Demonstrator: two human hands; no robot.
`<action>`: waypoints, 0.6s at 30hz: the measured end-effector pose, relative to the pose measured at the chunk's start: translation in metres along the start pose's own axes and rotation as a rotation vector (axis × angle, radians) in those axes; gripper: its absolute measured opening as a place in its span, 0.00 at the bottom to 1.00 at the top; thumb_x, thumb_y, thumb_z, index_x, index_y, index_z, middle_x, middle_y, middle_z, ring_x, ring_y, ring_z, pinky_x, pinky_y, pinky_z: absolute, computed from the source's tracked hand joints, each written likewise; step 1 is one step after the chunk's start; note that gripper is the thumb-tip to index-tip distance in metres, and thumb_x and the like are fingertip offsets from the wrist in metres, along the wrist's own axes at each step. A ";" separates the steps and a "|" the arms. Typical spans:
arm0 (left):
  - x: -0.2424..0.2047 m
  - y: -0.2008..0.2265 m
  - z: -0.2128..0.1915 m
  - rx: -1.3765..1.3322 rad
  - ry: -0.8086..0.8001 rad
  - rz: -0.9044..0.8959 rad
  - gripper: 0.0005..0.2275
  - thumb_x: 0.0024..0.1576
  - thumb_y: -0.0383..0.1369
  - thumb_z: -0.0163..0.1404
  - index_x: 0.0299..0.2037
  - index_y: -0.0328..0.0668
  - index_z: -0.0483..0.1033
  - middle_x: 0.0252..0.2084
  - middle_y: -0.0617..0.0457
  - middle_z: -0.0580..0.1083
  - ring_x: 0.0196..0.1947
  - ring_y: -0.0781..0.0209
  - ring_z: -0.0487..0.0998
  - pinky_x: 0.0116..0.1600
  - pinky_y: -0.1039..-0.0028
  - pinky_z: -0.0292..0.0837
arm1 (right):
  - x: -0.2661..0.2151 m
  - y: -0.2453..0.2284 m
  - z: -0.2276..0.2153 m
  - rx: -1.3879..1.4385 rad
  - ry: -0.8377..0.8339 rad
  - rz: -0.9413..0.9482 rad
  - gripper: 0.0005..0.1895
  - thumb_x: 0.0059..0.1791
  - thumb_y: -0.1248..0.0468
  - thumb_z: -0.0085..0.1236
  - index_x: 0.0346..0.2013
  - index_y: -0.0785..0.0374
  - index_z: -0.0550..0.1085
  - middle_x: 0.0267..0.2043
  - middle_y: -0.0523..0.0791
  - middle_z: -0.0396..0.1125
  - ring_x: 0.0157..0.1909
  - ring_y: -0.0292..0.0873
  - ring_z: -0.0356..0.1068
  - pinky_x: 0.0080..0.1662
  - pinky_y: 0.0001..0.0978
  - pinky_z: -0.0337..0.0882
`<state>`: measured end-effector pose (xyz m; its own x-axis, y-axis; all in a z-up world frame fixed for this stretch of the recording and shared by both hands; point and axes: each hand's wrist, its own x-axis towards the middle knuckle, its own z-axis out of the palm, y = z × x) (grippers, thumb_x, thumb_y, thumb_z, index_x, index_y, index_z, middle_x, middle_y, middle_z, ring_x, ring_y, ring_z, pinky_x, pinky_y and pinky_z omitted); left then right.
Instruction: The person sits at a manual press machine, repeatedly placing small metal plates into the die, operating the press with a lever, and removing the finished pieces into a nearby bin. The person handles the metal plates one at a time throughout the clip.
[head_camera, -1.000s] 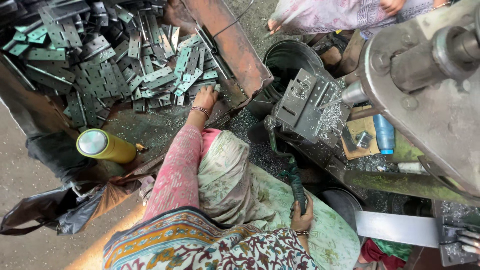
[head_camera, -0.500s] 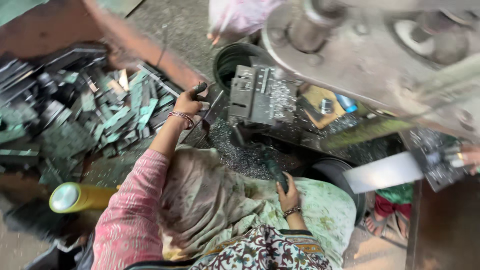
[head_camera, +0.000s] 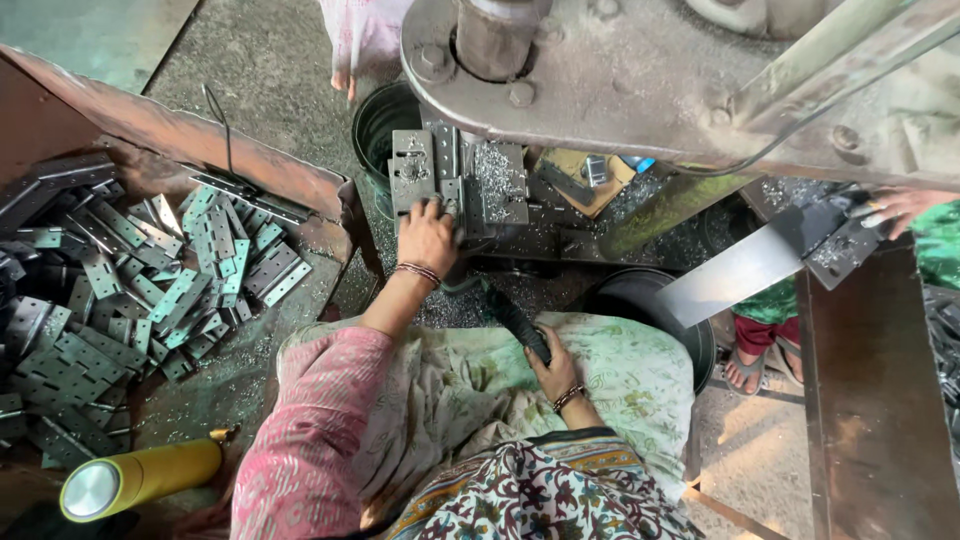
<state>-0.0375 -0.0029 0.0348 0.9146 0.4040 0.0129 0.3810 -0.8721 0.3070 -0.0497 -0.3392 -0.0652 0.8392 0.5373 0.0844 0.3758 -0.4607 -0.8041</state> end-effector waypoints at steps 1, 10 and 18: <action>-0.002 0.005 0.000 0.027 -0.007 0.018 0.20 0.63 0.46 0.47 0.57 0.41 0.76 0.72 0.44 0.61 0.72 0.44 0.56 0.70 0.49 0.58 | 0.000 0.000 0.001 0.007 -0.002 0.011 0.25 0.49 0.59 0.60 0.60 0.57 0.68 0.41 0.54 0.75 0.41 0.51 0.78 0.44 0.40 0.75; 0.013 0.009 0.033 0.393 -0.037 0.162 0.21 0.63 0.37 0.36 0.64 0.39 0.71 0.72 0.46 0.59 0.74 0.40 0.50 0.69 0.37 0.49 | 0.001 -0.006 -0.004 -0.024 -0.040 0.035 0.27 0.49 0.58 0.58 0.62 0.58 0.66 0.44 0.53 0.75 0.45 0.51 0.79 0.46 0.40 0.75; 0.006 0.025 0.028 0.559 -0.178 0.183 0.20 0.68 0.37 0.35 0.66 0.37 0.69 0.74 0.39 0.60 0.77 0.34 0.50 0.71 0.38 0.50 | 0.007 -0.018 -0.011 -0.190 -0.144 0.190 0.27 0.50 0.53 0.59 0.61 0.55 0.67 0.43 0.55 0.75 0.45 0.56 0.78 0.45 0.46 0.75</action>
<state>-0.0190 -0.0303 0.0157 0.9621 0.2242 -0.1554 0.1853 -0.9551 -0.2312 -0.0465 -0.3351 -0.0438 0.8420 0.5174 -0.1526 0.2957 -0.6793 -0.6717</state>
